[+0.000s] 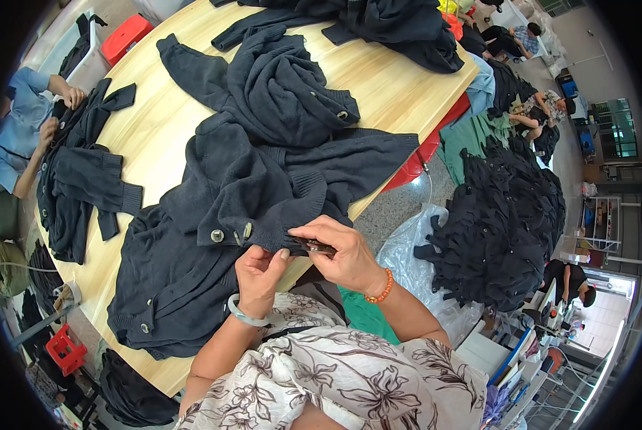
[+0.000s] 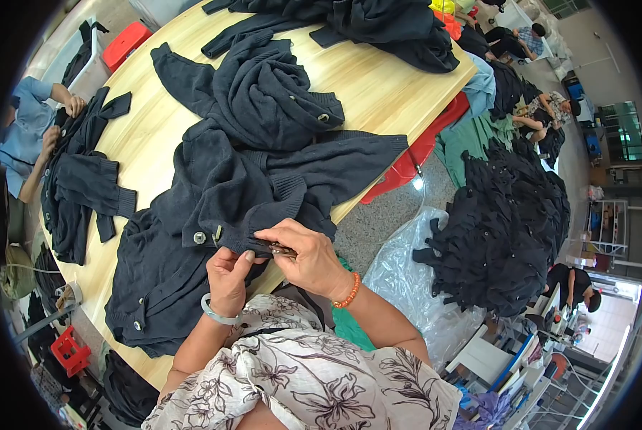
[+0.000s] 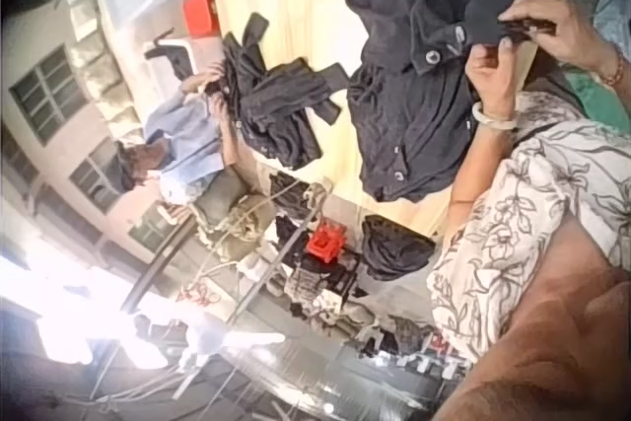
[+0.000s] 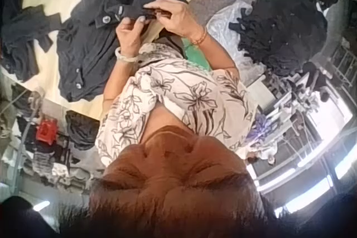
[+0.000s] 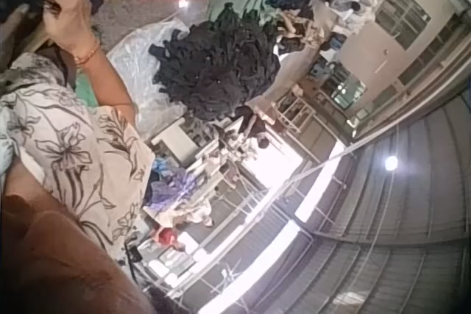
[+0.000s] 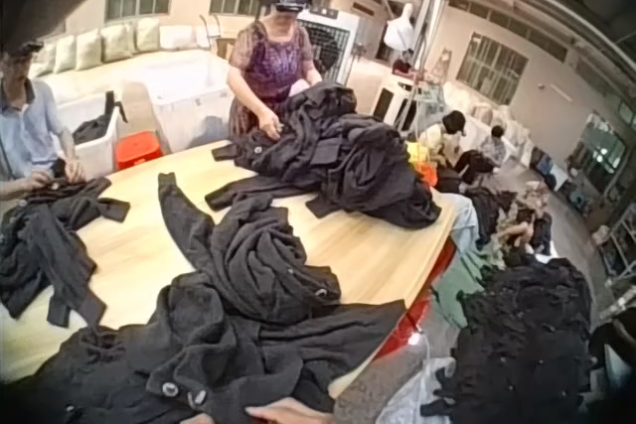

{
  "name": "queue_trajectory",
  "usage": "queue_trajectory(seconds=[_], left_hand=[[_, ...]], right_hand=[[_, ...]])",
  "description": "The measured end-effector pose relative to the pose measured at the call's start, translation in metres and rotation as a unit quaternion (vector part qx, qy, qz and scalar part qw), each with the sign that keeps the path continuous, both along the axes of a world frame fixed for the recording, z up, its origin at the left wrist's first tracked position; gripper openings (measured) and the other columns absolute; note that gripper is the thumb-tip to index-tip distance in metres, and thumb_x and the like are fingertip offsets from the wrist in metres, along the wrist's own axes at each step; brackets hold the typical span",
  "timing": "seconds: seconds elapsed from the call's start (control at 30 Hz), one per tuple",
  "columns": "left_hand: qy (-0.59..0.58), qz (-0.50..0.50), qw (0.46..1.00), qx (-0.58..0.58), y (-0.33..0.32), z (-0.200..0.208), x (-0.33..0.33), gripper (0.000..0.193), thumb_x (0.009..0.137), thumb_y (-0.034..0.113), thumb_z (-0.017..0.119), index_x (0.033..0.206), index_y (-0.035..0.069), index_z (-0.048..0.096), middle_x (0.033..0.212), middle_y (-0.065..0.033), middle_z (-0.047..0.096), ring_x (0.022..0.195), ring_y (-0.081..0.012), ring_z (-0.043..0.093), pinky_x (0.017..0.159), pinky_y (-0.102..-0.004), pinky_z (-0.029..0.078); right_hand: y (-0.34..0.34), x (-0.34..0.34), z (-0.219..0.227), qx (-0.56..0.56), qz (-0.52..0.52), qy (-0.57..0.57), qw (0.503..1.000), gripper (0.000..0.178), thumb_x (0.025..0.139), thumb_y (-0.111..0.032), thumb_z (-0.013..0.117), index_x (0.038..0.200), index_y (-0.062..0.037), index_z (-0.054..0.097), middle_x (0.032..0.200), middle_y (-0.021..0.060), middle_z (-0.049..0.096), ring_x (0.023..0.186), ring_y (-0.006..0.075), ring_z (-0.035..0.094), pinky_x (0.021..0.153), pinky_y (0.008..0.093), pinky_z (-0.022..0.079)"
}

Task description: Trimming excess material and threads from black garments using scissors near metal eyelets.

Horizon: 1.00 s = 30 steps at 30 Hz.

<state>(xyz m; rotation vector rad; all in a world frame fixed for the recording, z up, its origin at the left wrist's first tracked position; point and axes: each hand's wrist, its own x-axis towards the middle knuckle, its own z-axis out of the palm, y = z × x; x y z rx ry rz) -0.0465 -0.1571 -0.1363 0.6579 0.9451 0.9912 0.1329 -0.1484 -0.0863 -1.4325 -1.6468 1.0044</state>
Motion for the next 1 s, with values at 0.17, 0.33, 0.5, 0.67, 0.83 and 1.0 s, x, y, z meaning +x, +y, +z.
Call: queue_trajectory(seconds=[0.17,0.33,0.5,0.67,0.83,1.0], left_hand=[[0.020,0.005,0.998,0.062,-0.002,0.005,0.002,0.021,0.083,-0.008,0.062,0.103,-0.004,0.063,0.104,-0.0057,0.066,0.096,-0.0096,0.059,0.088,-0.0240,0.046],[0.044,-0.033,0.994,0.099,-0.008,-0.004,0.003,0.031,0.082,-0.007,0.062,0.112,-0.002,0.063,0.106,-0.0033,0.065,0.100,-0.0105,0.059,0.093,-0.0255,0.044],[0.001,-0.005,0.999,0.046,-0.003,0.001,0.007,0.027,0.083,-0.008,0.061,0.110,-0.002,0.062,0.105,-0.0048,0.066,0.098,-0.0114,0.061,0.090,-0.0265,0.047],[-0.047,-0.013,0.999,0.006,0.007,0.007,0.007,0.023,0.085,-0.007,0.061,0.108,-0.003,0.061,0.103,-0.0092,0.067,0.091,-0.0143,0.065,0.083,-0.0299,0.054],[-0.057,-0.036,0.998,-0.012,0.009,0.006,0.001,0.022,0.085,-0.005,0.064,0.107,-0.003,0.062,0.103,-0.0102,0.067,0.089,-0.0151,0.065,0.081,-0.0304,0.056],[-0.085,-0.031,0.995,-0.052,0.010,0.012,0.003,0.021,0.085,-0.004,0.066,0.106,-0.002,0.063,0.102,-0.0103,0.068,0.089,-0.0153,0.066,0.082,-0.0302,0.055]], right_hand=[[0.000,0.003,0.001,0.005,0.035,0.004,0.999,0.032,0.074,0.009,0.059,0.103,-0.0004,0.068,0.089,0.0090,0.064,0.070,0.0147,0.064,0.059,0.0248,0.049],[-0.002,0.000,-0.006,0.016,0.023,-0.035,0.999,0.027,0.074,0.007,0.061,0.100,0.0020,0.067,0.086,0.0093,0.063,0.067,0.0150,0.063,0.057,0.0262,0.049],[-0.004,-0.009,-0.015,0.041,-0.037,-0.026,0.998,0.026,0.074,0.008,0.062,0.099,0.0031,0.066,0.083,0.0090,0.062,0.063,0.0136,0.060,0.056,0.0260,0.047],[-0.005,-0.012,-0.016,0.042,-0.099,0.034,0.994,0.025,0.074,0.011,0.064,0.098,0.0045,0.066,0.083,0.0075,0.063,0.062,0.0095,0.057,0.055,0.0228,0.044],[-0.006,-0.007,-0.017,0.037,-0.103,0.054,0.992,0.018,0.080,0.007,0.066,0.098,0.0039,0.067,0.082,0.0058,0.067,0.065,0.0063,0.058,0.056,0.0203,0.045],[-0.006,-0.005,-0.018,-0.078,-0.127,0.189,0.971,0.012,0.091,-0.001,0.063,0.101,0.0046,0.067,0.086,0.0042,0.070,0.074,0.0041,0.062,0.064,0.0187,0.050]])
